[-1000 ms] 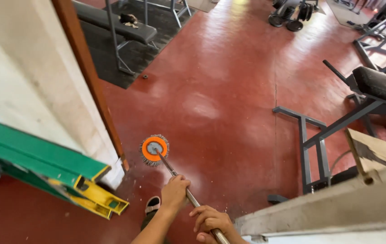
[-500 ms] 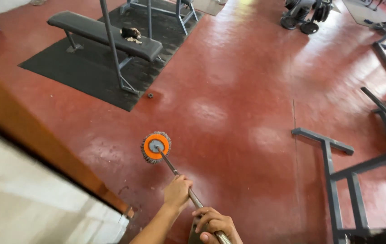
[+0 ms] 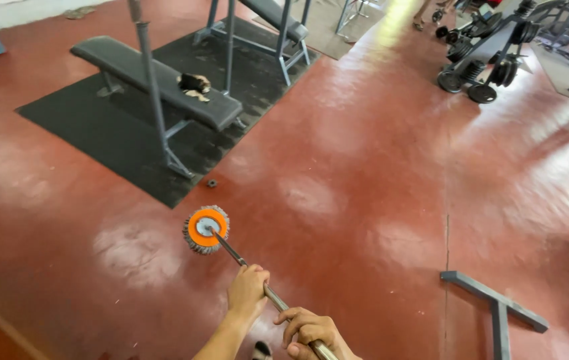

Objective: The recorder rinses a mop head, attaches it to the pole, and mops the floor in a gym.

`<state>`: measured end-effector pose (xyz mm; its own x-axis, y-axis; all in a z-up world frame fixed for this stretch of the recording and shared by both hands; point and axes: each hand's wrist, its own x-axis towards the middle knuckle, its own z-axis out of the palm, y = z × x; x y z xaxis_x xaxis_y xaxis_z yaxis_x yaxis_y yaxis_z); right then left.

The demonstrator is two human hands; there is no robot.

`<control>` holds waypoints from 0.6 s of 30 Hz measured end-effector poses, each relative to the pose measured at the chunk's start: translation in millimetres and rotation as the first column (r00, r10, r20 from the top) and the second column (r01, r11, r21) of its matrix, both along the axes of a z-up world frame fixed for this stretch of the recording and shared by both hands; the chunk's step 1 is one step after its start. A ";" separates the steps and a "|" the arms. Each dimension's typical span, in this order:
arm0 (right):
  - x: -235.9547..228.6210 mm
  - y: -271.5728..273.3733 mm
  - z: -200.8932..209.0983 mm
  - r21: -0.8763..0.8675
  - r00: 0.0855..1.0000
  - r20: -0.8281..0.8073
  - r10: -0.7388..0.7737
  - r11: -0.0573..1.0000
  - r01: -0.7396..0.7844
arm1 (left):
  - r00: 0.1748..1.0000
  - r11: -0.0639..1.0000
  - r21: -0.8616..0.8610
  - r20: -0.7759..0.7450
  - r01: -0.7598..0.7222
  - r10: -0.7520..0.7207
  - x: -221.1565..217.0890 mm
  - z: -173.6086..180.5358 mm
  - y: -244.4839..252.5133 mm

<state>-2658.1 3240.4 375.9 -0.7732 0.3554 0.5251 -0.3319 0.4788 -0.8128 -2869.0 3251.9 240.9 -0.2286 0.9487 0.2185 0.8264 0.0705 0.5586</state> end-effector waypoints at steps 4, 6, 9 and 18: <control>0.0 69.4 46.9 0.012 0.998 -0.046 -0.040 0.999 0.040 | 1.000 0.996 -0.083 -0.015 -0.020 0.019 10.3 27.5 82.6; 3.7 115.1 40.7 0.005 0.996 0.031 -0.087 0.996 0.087 | 0.998 0.996 0.060 -0.009 -0.060 0.061 11.6 37.1 131.4; 10.4 175.1 40.8 0.030 0.982 0.064 -0.178 0.984 0.177 | 0.999 1.000 0.005 -0.030 -0.028 0.028 16.0 18.1 209.4; -10.2 407.2 31.0 0.136 0.954 0.063 -0.294 0.949 0.284 | 0.994 0.992 0.079 -0.063 0.097 -0.093 0.8 17.8 474.8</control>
